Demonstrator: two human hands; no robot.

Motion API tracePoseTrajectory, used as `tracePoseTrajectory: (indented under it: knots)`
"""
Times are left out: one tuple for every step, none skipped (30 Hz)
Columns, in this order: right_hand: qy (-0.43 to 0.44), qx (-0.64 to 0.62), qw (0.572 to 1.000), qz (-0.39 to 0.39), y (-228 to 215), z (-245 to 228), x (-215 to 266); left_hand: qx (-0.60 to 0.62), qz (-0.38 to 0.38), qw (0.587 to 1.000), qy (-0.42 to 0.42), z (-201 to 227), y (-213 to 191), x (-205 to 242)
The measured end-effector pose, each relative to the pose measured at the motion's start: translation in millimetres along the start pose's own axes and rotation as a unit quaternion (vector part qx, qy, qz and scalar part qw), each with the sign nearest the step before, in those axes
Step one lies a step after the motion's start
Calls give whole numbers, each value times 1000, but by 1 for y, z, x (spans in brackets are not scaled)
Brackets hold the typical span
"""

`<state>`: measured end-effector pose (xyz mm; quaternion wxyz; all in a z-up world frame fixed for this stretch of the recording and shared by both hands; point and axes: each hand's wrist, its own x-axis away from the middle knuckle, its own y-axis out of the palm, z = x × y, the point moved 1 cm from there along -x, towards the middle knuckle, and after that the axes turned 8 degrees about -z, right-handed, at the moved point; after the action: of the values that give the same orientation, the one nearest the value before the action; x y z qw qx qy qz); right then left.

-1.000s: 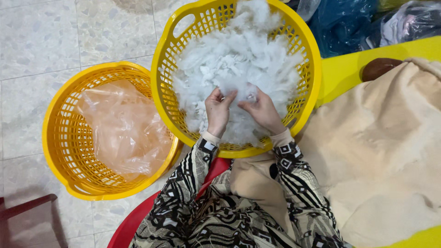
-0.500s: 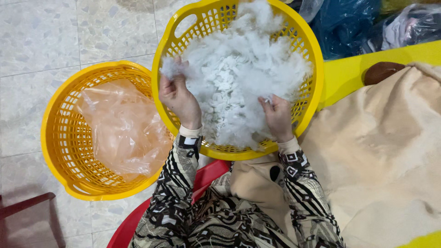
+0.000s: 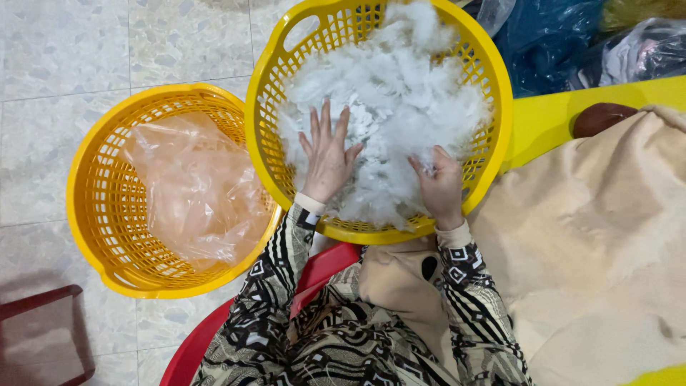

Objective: The person repeatedly takes handfuls of white synthetic filling from a yellow basket and pushes them into a beige fabric cushion cover with black circular patches. The person adjusts the cover and continues stuffing the filling by hand.

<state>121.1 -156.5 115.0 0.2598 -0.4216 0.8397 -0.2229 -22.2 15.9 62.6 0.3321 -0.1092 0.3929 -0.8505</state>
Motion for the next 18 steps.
tracePoseTrajectory:
  knots:
    - [1,-18,1000,-4,4,-3,-2,40,14,999,21,5,3,4]
    - [6,-44,999,-5,8,-8,-3,80,28,996,41,10,5,7]
    - [9,-71,997,-5,13,-13,-4,118,43,990,63,15,6,11]
    - [13,-98,995,-6,17,-18,-6,156,50,984,75,19,8,15]
    - [14,-85,996,-19,20,-23,-7,195,55,975,88,23,9,18]
    - [15,-72,997,-32,22,-29,-9,233,61,965,101,26,9,20]
    - [17,-58,997,-45,23,-34,-9,259,79,959,83,28,10,23]
    - [0,-61,997,-48,22,-39,-8,283,97,952,65,29,9,26]
    - [-19,-64,997,-49,21,-43,-10,308,116,943,47,29,8,26]
    - [-38,-66,996,-51,19,-46,-11,311,128,940,53,29,6,26]
    - [-10,-130,990,-51,19,-48,-12,313,140,938,57,29,3,27]
    - [19,-192,980,-51,21,-49,-13,315,152,935,62,28,1,29]
    - [48,-254,965,-51,24,-50,-15,332,132,934,35,27,0,29]
    - [25,-236,970,-58,28,-51,-16,347,111,931,8,27,0,30]
    - [3,-217,974,-64,33,-52,-17,363,89,927,-18,26,2,32]
    - [-19,-198,978,-69,37,-54,-19,336,109,935,-21,25,2,32]
    - [-26,-191,980,-41,38,-55,-21,310,129,942,-24,24,2,32]
    - [-33,-185,982,-12,36,-57,-23,283,149,947,-26,20,2,31]
